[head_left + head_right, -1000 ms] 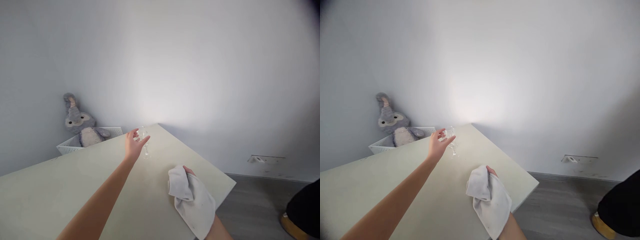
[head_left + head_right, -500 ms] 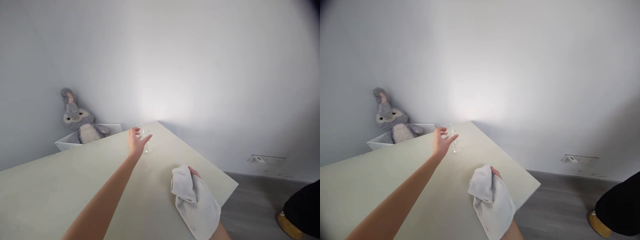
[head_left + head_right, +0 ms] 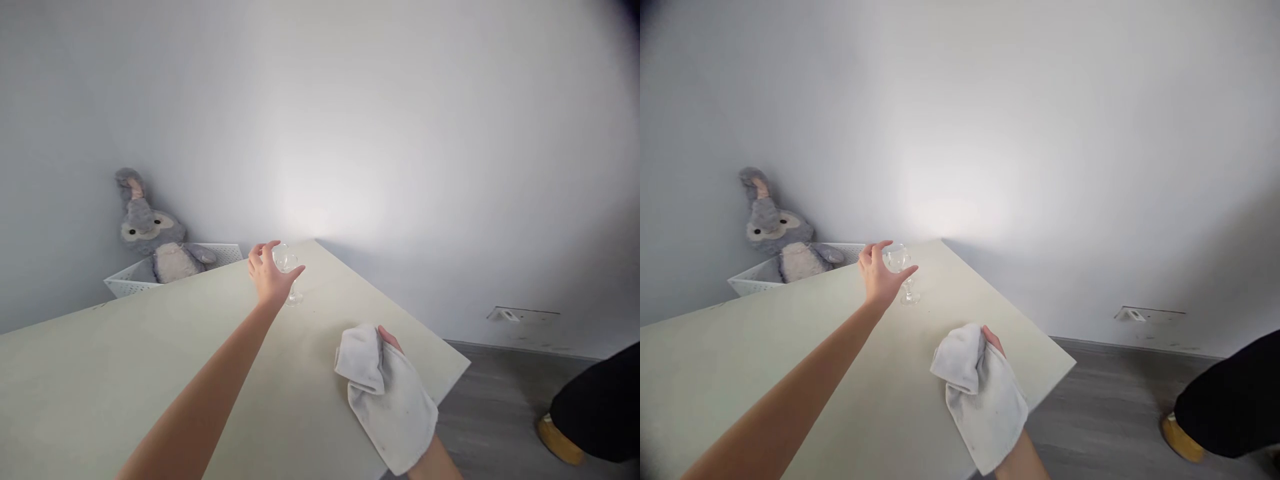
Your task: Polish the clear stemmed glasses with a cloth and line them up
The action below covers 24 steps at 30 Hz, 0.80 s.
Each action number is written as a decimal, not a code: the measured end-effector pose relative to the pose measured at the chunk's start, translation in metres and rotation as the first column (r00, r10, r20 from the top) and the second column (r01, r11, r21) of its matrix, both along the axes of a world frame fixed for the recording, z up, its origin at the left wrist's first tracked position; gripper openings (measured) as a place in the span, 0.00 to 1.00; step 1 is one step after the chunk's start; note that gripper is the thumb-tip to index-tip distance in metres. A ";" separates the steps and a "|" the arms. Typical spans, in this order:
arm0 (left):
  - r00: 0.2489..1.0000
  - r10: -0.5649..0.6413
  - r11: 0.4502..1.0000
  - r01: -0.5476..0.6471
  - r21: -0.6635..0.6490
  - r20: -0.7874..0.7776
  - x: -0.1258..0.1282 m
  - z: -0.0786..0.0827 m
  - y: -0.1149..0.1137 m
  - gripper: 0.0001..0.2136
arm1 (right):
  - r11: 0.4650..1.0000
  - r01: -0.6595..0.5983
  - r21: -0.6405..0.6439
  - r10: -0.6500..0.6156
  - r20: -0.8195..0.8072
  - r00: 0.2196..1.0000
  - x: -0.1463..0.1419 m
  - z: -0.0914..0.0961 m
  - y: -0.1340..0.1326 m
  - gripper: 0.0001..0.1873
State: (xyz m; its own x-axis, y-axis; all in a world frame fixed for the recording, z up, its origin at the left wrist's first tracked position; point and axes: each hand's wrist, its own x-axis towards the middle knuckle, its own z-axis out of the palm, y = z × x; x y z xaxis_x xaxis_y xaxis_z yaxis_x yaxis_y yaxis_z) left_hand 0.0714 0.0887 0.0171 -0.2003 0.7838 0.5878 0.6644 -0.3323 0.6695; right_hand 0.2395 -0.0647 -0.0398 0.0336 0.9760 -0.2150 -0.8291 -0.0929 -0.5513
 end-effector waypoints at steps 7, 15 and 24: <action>0.994 -0.097 0.993 0.094 0.065 0.044 -0.007 0.001 -0.022 0.22 | 0.988 -0.112 -0.103 0.089 -0.207 0.974 -0.004 0.010 -0.004 0.16; 0.721 -0.449 0.479 0.693 -0.539 0.528 -0.034 0.003 -0.109 0.21 | 0.914 -0.405 -0.017 0.406 0.039 0.913 -0.029 0.014 0.002 0.10; 0.606 -0.186 0.544 0.719 -0.432 0.774 -0.127 0.019 -0.160 0.25 | 0.657 -0.754 0.019 0.744 0.143 0.653 -0.088 0.026 -0.016 0.25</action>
State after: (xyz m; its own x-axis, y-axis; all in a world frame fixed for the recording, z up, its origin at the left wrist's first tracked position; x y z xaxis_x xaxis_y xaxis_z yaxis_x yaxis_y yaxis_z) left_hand -0.0555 -0.0708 0.0365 0.2420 0.9447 -0.2214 -0.0643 0.2433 0.9678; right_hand 0.1516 -0.0803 -0.0136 -0.6964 0.6922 -0.1894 -0.4271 -0.6119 -0.6657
